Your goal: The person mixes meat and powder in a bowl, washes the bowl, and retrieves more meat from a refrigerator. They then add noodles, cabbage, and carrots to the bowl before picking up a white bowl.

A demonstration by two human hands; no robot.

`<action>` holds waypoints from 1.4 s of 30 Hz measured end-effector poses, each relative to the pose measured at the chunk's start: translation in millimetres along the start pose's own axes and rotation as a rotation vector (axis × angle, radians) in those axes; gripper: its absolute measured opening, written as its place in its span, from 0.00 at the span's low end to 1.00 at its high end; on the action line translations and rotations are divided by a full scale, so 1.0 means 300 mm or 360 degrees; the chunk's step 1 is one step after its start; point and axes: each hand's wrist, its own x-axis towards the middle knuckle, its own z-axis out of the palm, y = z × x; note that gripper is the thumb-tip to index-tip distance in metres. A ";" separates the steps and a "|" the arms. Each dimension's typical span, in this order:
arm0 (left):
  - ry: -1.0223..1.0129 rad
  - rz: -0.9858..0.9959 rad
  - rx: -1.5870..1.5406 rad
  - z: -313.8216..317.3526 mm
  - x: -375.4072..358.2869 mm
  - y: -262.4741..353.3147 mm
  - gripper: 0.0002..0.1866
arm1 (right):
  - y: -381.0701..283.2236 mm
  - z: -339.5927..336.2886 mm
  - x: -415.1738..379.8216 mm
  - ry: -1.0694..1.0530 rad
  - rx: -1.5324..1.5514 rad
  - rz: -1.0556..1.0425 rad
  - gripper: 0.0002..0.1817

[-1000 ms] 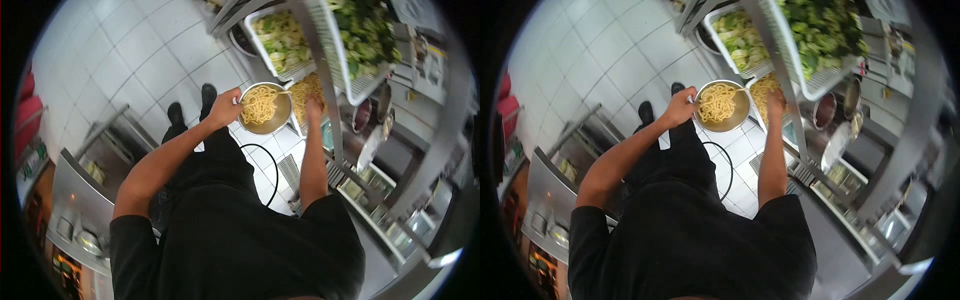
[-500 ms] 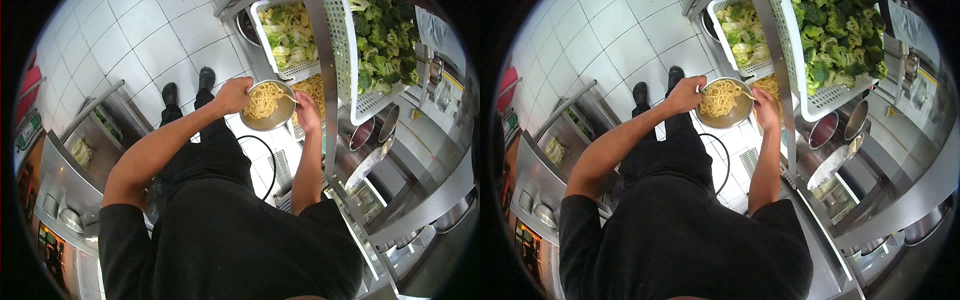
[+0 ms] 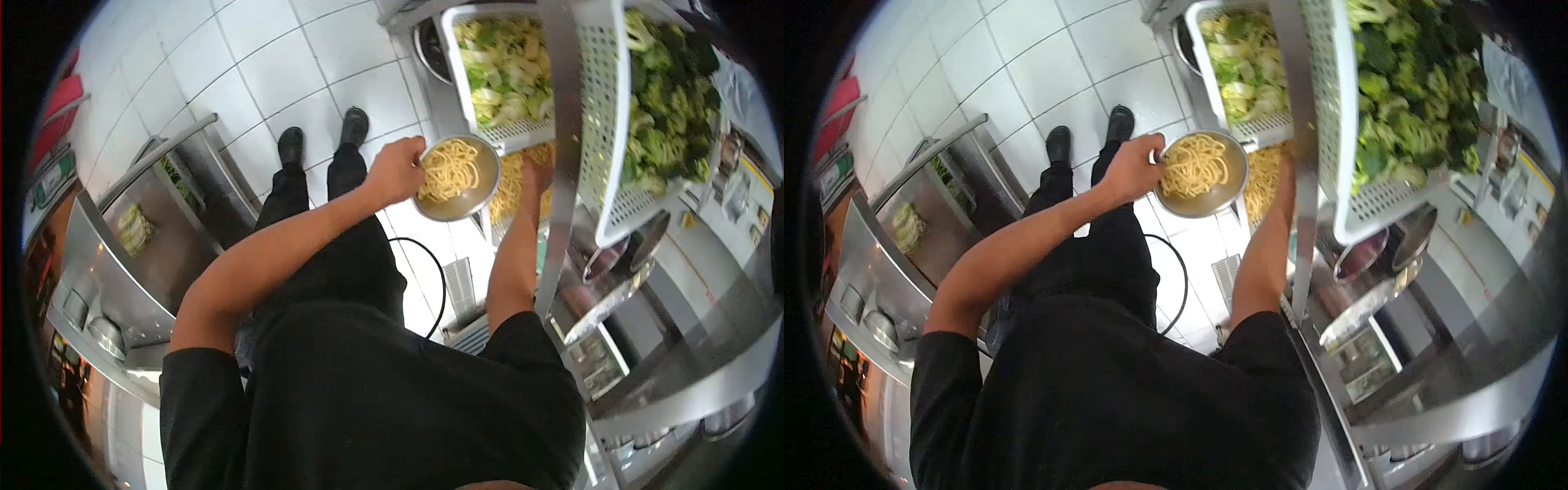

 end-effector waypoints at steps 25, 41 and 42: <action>-0.0268 -0.0573 -0.0170 -0.040 -0.066 0.025 0.05 | -0.231 -0.163 -0.730 0.0870 0.0119 0.0097 0.11; -0.0458 -0.0509 -0.0076 -0.010 -0.139 0.116 0.05 | -0.738 -0.638 -0.990 0.1381 0.0577 -0.0055 0.07; -0.0450 -0.0521 -0.0105 -0.007 -0.136 0.122 0.05 | -0.761 -0.656 -0.996 0.1394 0.0598 -0.0062 0.07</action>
